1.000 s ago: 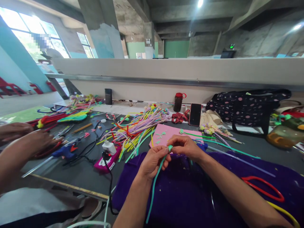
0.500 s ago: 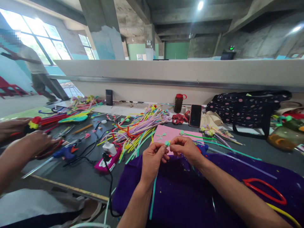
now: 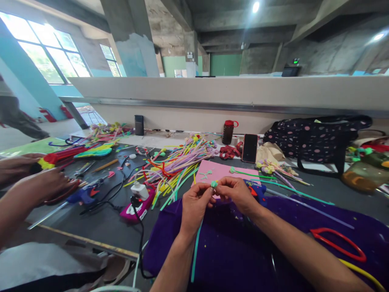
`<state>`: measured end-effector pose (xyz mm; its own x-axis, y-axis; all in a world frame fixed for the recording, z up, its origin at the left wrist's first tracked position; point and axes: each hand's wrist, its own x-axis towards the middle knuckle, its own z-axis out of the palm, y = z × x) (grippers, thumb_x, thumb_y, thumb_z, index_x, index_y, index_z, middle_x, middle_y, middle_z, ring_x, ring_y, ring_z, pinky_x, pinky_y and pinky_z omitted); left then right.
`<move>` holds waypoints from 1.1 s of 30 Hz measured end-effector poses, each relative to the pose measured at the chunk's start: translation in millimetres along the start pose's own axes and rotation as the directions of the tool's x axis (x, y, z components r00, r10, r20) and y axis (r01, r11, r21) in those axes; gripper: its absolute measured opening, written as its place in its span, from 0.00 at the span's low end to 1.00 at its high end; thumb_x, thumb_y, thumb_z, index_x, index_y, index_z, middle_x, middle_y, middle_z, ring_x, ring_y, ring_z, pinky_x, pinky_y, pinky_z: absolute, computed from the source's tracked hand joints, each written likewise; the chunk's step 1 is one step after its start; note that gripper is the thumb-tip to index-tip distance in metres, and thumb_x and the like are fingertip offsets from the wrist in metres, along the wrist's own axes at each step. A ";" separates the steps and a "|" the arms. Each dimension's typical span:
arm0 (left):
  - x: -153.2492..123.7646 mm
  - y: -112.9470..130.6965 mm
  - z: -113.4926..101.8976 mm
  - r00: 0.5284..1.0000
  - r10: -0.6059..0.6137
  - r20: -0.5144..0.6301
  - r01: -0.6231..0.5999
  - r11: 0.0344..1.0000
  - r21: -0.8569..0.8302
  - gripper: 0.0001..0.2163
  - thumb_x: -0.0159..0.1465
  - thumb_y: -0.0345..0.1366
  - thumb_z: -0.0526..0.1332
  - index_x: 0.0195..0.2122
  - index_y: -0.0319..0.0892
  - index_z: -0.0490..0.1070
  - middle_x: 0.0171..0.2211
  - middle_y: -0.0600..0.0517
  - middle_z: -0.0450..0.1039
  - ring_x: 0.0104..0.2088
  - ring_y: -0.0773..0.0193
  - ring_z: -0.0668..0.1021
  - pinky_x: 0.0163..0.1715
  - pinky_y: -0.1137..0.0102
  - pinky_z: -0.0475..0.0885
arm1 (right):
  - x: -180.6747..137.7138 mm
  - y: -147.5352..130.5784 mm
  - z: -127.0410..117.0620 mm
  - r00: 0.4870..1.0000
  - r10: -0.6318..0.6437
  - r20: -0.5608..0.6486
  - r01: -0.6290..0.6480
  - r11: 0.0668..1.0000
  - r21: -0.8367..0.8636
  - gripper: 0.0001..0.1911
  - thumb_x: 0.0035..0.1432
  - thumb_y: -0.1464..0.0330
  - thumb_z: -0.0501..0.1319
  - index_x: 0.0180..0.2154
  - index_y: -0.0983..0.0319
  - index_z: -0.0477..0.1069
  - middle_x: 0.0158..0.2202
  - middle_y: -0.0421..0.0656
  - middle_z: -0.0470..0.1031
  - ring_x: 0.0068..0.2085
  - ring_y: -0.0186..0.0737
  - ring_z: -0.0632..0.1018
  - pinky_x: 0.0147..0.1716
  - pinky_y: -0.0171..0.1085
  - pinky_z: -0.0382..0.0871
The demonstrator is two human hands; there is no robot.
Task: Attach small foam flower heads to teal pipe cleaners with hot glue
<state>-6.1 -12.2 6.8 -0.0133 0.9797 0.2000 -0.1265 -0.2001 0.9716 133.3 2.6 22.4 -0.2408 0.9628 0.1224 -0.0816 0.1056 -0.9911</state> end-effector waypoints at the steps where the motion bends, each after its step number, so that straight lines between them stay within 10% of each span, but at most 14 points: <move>1: 0.0 0.0 -0.1 1.000 0.006 0.000 -0.006 1.000 0.012 0.08 0.52 0.37 0.61 0.30 0.37 0.70 0.24 0.52 0.71 0.21 0.70 0.73 0.18 0.76 0.67 | 0.3 0.3 -0.1 1.000 0.002 -0.001 -0.002 1.000 -0.003 0.07 0.45 0.67 0.61 0.23 0.64 0.68 0.18 0.36 0.67 0.18 0.27 0.65 0.17 0.29 0.56; 13: -0.2 1.7 0.2 0.999 -0.032 -0.005 0.032 0.999 0.027 0.09 0.52 0.38 0.61 0.29 0.38 0.70 0.23 0.53 0.71 0.19 0.71 0.71 0.18 0.77 0.66 | 0.7 1.2 0.4 0.999 0.031 0.009 -0.031 0.999 0.033 0.09 0.46 0.63 0.62 0.23 0.63 0.69 0.18 0.36 0.67 0.17 0.28 0.65 0.17 0.30 0.55; 22: 2.9 2.9 -2.3 0.983 -0.181 -0.001 0.173 0.942 -0.286 0.10 0.49 0.38 0.64 0.28 0.38 0.66 0.21 0.56 0.69 0.15 0.75 0.67 0.13 0.80 0.59 | -0.1 -2.0 0.7 1.000 0.017 0.012 -0.016 1.000 -0.010 0.12 0.48 0.61 0.60 0.23 0.64 0.69 0.19 0.37 0.68 0.16 0.27 0.65 0.16 0.29 0.55; 33: -1.1 5.8 0.4 0.998 -0.068 -0.018 0.068 0.998 -0.013 0.09 0.50 0.38 0.62 0.28 0.38 0.69 0.22 0.54 0.69 0.18 0.72 0.69 0.17 0.78 0.63 | -0.7 -4.5 1.4 0.995 -0.075 -0.058 0.072 0.996 -0.056 0.08 0.47 0.64 0.60 0.24 0.64 0.69 0.20 0.37 0.68 0.18 0.28 0.66 0.16 0.29 0.57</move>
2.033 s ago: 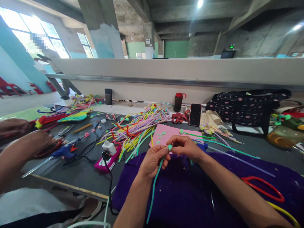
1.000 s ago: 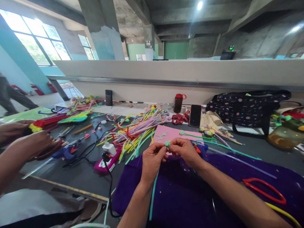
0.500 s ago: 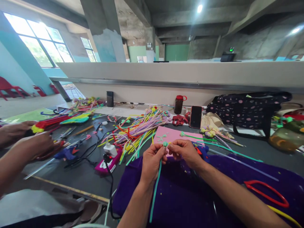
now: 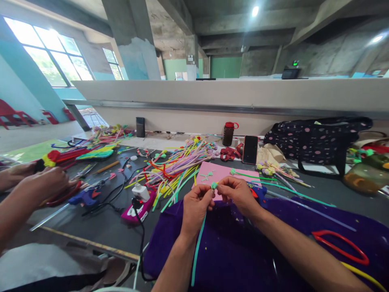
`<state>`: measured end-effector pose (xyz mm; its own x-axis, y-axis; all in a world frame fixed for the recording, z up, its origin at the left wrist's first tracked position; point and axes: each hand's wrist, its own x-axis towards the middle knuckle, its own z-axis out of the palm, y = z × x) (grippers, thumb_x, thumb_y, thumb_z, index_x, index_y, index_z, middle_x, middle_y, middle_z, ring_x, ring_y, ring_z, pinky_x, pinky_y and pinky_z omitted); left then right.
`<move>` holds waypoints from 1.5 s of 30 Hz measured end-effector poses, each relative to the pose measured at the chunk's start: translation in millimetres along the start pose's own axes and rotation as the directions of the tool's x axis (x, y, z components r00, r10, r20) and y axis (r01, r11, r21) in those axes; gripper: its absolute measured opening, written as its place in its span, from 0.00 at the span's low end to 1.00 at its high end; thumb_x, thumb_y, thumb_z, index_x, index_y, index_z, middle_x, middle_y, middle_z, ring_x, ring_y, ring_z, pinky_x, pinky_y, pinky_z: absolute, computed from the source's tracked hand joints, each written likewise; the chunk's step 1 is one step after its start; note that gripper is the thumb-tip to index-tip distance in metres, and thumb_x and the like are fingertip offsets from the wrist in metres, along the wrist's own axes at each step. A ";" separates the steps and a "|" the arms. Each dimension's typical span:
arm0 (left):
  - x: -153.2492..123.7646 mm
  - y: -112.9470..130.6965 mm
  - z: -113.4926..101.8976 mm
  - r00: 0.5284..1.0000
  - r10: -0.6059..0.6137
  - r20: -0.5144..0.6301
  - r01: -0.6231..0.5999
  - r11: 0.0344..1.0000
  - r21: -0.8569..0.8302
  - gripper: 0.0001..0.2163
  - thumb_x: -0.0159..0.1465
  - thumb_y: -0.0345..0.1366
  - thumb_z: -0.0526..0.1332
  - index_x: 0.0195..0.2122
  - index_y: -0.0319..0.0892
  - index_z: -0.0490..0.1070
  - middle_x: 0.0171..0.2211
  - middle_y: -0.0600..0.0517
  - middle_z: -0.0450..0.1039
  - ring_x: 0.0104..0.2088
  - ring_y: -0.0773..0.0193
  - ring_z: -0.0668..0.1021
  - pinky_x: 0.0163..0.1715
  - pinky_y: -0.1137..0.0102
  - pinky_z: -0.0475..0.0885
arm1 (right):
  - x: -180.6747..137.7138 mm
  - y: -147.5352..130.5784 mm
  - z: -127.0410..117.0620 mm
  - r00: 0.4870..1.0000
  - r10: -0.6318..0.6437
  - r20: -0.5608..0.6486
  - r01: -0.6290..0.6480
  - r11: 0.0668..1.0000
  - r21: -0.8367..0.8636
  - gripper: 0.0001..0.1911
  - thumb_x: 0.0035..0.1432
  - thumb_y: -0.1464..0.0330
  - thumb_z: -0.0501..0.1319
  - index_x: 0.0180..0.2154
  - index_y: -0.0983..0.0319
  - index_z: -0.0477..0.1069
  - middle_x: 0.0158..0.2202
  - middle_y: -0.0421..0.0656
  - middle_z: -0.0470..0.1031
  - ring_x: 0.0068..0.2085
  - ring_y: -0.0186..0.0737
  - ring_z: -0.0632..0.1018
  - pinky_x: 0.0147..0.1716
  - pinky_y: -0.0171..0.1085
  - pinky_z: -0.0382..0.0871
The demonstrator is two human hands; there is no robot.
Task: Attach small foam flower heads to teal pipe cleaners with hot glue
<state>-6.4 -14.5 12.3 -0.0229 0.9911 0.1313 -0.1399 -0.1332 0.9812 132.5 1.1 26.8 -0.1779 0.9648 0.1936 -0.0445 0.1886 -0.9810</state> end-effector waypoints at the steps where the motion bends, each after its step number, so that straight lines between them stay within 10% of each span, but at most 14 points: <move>1: -0.1 0.0 -0.1 1.000 0.000 0.001 0.000 1.000 0.013 0.09 0.50 0.39 0.62 0.27 0.38 0.69 0.22 0.54 0.69 0.18 0.72 0.69 0.17 0.79 0.63 | 0.3 -0.1 0.0 1.000 0.001 -0.004 -0.001 1.000 -0.007 0.08 0.47 0.65 0.60 0.24 0.64 0.69 0.20 0.37 0.68 0.18 0.28 0.66 0.16 0.29 0.57; 14: 1.3 0.0 0.4 0.999 -0.046 0.021 0.046 0.999 -0.002 0.09 0.48 0.38 0.63 0.26 0.38 0.69 0.20 0.56 0.69 0.16 0.74 0.68 0.15 0.79 0.62 | 0.2 0.1 -0.6 1.000 0.015 -0.008 -0.015 1.000 0.004 0.07 0.46 0.66 0.60 0.22 0.64 0.68 0.18 0.36 0.67 0.17 0.27 0.65 0.16 0.28 0.56; 22: 12.4 -0.5 -1.4 0.984 -0.176 0.007 0.170 0.940 -0.294 0.10 0.46 0.34 0.65 0.26 0.38 0.67 0.19 0.57 0.69 0.14 0.76 0.66 0.13 0.81 0.58 | 6.8 -15.2 -8.1 1.000 0.023 -0.005 -0.024 0.999 -0.021 0.12 0.51 0.61 0.56 0.26 0.64 0.69 0.23 0.39 0.71 0.18 0.26 0.67 0.15 0.26 0.55; 26: 17.1 0.9 -3.3 0.981 -0.190 0.038 0.192 0.926 -0.324 0.09 0.46 0.33 0.65 0.26 0.37 0.67 0.18 0.57 0.68 0.14 0.76 0.66 0.13 0.81 0.59 | -23.4 -31.6 -9.6 0.984 -0.022 0.179 0.063 0.971 -0.230 0.07 0.50 0.66 0.57 0.28 0.63 0.71 0.22 0.37 0.69 0.19 0.27 0.68 0.18 0.27 0.59; 31: 17.5 3.6 -2.7 0.986 -0.159 0.055 0.168 0.931 -0.325 0.07 0.47 0.32 0.64 0.25 0.37 0.66 0.18 0.56 0.67 0.15 0.76 0.66 0.12 0.81 0.59 | -105.7 -41.2 -36.1 0.912 0.109 0.396 0.121 0.850 -0.513 0.06 0.50 0.68 0.58 0.27 0.63 0.73 0.24 0.38 0.72 0.26 0.31 0.72 0.25 0.28 0.62; 35: 16.5 2.8 -0.9 0.986 -0.151 0.077 0.168 0.933 -0.319 0.07 0.47 0.31 0.64 0.26 0.37 0.67 0.18 0.56 0.67 0.15 0.75 0.66 0.12 0.81 0.59 | -154.2 -32.2 -94.9 0.982 0.184 0.050 -0.093 0.690 -0.718 0.10 0.51 0.65 0.58 0.23 0.63 0.71 0.19 0.38 0.70 0.22 0.32 0.70 0.22 0.29 0.59; 40: 18.0 1.0 2.5 0.985 -0.148 0.087 0.167 0.944 -0.286 0.07 0.47 0.32 0.64 0.25 0.37 0.67 0.18 0.56 0.68 0.15 0.75 0.66 0.12 0.81 0.59 | -185.1 -23.4 -170.6 0.942 0.166 -0.291 -0.335 0.433 -0.837 0.17 0.56 0.60 0.51 0.24 0.62 0.70 0.20 0.40 0.70 0.21 0.34 0.70 0.21 0.32 0.60; 45: 19.6 -0.7 4.2 0.982 -0.170 0.084 0.186 0.946 -0.264 0.08 0.46 0.32 0.64 0.25 0.37 0.67 0.18 0.56 0.68 0.14 0.75 0.66 0.11 0.81 0.58 | -203.2 -15.8 -198.2 0.984 0.104 -0.143 -0.157 0.133 -0.979 0.18 0.50 0.63 0.56 0.44 0.59 0.68 0.45 0.46 0.70 0.43 0.45 0.71 0.40 0.40 0.65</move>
<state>-2.6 5.0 14.8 0.0841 0.9961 -0.0262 -0.3976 0.0577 0.9157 364.2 -161.7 1.1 -0.0388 0.9954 0.0873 0.9840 0.0533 -0.1698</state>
